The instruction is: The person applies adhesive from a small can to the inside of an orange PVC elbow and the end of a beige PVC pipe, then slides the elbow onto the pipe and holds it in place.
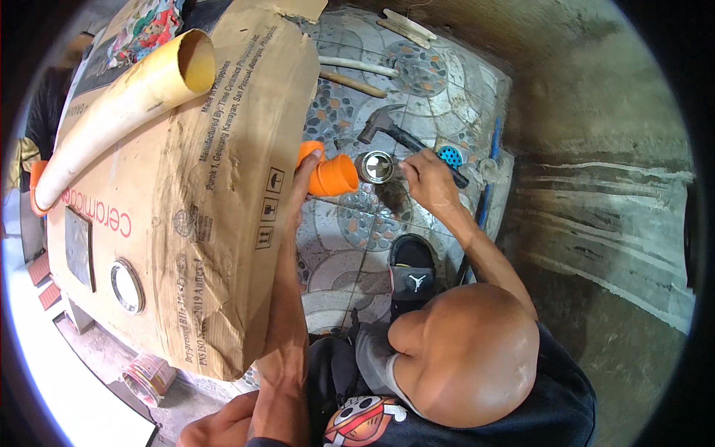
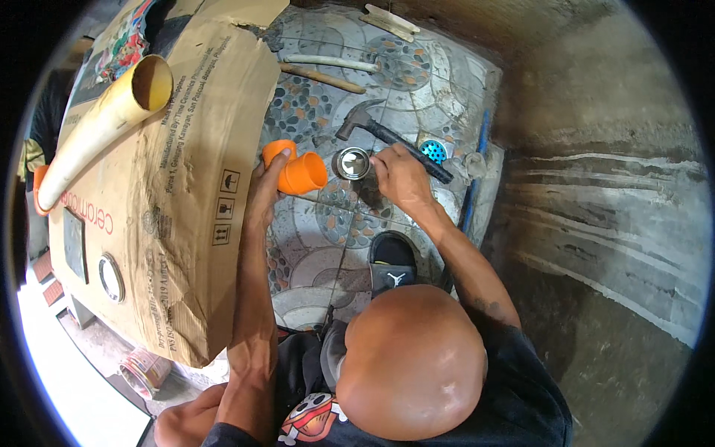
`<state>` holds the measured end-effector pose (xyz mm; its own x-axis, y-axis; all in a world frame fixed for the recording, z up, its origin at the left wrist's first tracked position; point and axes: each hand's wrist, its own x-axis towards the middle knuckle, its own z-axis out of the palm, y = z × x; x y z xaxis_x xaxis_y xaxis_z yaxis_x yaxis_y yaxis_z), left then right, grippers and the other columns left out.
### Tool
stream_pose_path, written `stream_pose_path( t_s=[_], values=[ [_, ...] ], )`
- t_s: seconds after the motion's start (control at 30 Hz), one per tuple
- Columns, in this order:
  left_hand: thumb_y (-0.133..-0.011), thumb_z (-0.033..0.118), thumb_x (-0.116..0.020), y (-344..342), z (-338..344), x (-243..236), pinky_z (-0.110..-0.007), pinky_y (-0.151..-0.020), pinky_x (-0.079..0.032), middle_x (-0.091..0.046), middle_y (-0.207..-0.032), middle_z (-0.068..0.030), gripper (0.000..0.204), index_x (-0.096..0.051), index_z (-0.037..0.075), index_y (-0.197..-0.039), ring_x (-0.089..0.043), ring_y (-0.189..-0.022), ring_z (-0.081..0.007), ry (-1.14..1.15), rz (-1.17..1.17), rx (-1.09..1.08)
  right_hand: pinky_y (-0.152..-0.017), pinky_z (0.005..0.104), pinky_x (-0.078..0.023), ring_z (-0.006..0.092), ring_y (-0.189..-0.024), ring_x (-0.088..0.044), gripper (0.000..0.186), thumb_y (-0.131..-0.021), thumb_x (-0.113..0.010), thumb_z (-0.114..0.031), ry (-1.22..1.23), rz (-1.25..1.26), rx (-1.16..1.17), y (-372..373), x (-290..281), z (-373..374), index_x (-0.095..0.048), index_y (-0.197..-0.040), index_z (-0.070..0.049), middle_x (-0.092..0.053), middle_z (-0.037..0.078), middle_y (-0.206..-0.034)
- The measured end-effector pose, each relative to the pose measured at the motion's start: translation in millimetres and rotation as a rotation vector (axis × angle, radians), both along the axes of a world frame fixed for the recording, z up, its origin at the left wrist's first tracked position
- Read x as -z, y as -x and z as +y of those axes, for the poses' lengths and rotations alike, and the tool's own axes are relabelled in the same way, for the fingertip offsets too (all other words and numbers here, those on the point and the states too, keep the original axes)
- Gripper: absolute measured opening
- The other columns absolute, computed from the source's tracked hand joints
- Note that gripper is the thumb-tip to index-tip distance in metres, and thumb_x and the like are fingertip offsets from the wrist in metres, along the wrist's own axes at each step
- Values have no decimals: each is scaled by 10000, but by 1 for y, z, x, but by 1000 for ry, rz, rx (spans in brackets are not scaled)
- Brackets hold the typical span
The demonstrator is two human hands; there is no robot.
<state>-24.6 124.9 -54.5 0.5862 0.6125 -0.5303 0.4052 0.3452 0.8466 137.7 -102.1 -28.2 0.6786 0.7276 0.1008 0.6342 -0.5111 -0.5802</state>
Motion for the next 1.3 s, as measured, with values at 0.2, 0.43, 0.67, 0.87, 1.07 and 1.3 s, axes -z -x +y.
stream_pose_path(
  t_s=[0.2, 0.43, 0.67, 0.87, 1.07, 1.3],
  values=[
    [-929, 517, -694, 1, -7, 1, -332, -806, -492, -670, -1127, -61, 614, -613, 64, -1335, -638, -925, -152, 36, 5, -19, -720, 494, -577, 388, -880, -676, 158, -962, -637, -179, 159, -111, -58, 7, 41, 1, -673, -965, -25, -609, 173, -982],
    [-944, 491, -690, 5, -3, -9, -355, -857, -513, -664, -1206, -97, 635, -586, 35, -1373, -654, -1037, -184, 139, 21, 7, -727, 495, -577, 400, -894, -673, 116, -934, -635, -122, 254, -98, -194, 8, 29, 9, -672, -949, -13, -592, 198, -952],
    [-953, 472, -688, 2, -7, -4, -362, -860, -518, -661, -1223, -103, 625, -580, 25, -1378, -656, -1057, -185, 116, -56, -19, -778, 520, -562, 416, -891, -679, 171, -954, -611, -143, 366, 11, -151, 7, 27, 12, -676, -948, 14, -630, 224, -941],
    [-944, 450, -716, -5, -16, -4, -314, -785, -510, -675, -1181, -72, 579, -609, 49, -1347, -654, -969, -155, 120, -54, -44, -811, 487, -520, 424, -849, -676, 284, -978, -634, -244, 107, 295, 86, -9, 35, -8, -711, -961, 29, -700, 230, -902],
    [-933, 442, -730, -9, -19, 8, -276, -721, -484, -696, -1099, -46, 548, -636, 57, -1312, -642, -902, -116, 13, 8, -61, -596, 258, -477, 103, -646, -554, 292, -1058, -577, -228, 27, 830, 305, -19, 36, -21, -710, -1015, 29, -627, 29, -769],
    [-909, 451, -741, -16, -24, 11, -260, -651, -460, -699, -1065, -28, 528, -649, 87, -1281, -624, -839, -101, -53, 75, 9, -580, 264, -458, 106, -634, -544, 307, -1036, -629, -245, -182, 1032, 398, -18, 0, -21, -722, -1000, 45, -624, 27, -745]
  ],
)
